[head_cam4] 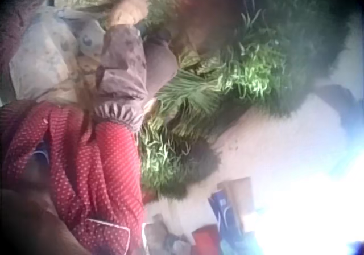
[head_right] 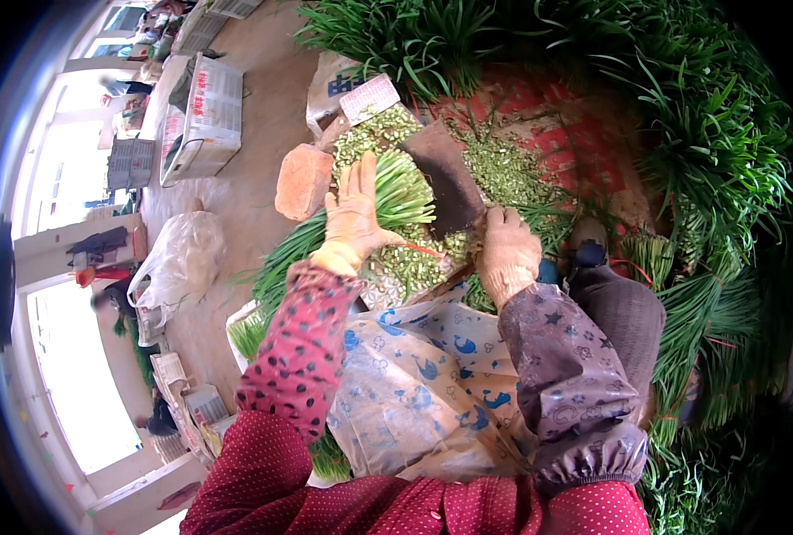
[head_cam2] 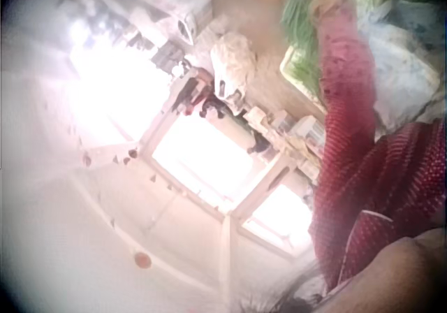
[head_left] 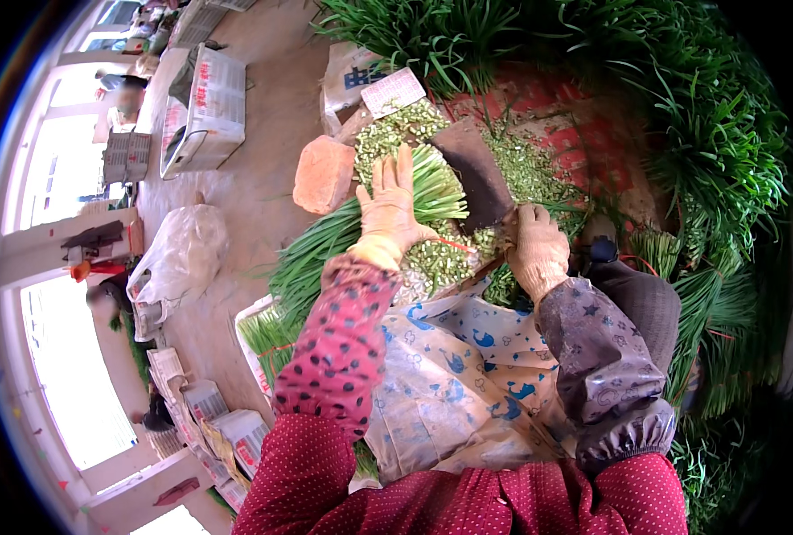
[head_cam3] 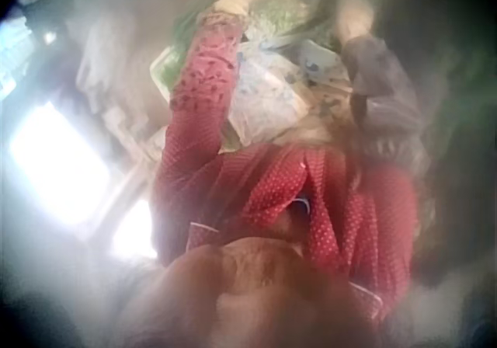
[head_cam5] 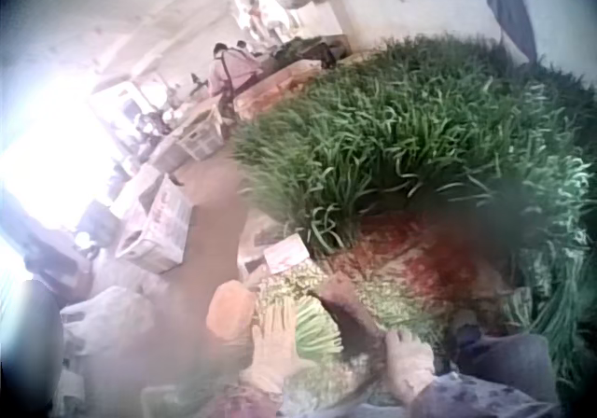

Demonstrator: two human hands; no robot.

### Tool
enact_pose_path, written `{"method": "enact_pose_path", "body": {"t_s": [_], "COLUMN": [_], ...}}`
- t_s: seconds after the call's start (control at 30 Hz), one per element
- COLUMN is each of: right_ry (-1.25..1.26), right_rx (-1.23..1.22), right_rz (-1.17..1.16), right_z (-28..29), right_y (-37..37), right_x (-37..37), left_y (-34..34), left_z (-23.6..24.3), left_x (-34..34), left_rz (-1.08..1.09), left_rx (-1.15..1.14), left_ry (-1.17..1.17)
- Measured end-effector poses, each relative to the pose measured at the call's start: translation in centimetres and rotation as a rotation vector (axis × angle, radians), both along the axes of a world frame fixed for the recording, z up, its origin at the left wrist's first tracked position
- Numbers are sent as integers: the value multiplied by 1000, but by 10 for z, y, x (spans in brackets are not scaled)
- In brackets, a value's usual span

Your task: The person bundles leeks by hand, trimming the root ends with a knife and tying a red string around each bundle.

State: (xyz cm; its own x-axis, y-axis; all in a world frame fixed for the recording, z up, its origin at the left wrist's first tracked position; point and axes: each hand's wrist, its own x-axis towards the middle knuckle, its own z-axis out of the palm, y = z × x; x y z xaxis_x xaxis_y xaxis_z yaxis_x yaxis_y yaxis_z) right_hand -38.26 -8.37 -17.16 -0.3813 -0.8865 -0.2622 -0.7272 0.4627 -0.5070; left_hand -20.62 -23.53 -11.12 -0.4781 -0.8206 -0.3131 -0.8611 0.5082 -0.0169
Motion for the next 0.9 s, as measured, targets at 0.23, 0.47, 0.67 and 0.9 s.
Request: {"method": "enact_pose_path", "body": {"t_s": [0.23,0.47,0.67,0.9], "right_ry": [-329,-1126,-507,-391], "right_rx": [29,293,-88,-255], "right_rz": [-125,-273,-187,-124], "right_z": [-5,6,68,100], "right_y": [-14,-16,0,41], "right_x": [-5,-13,-14,0], "left_y": [-27,-54,-69,-60], "left_z": [-25,-40,-29,-30], "left_x": [-12,22,-7,-6], "left_rz": [159,33,114,111], "left_rx": [8,424,411,268], "left_ry": [91,431,111,122]}}
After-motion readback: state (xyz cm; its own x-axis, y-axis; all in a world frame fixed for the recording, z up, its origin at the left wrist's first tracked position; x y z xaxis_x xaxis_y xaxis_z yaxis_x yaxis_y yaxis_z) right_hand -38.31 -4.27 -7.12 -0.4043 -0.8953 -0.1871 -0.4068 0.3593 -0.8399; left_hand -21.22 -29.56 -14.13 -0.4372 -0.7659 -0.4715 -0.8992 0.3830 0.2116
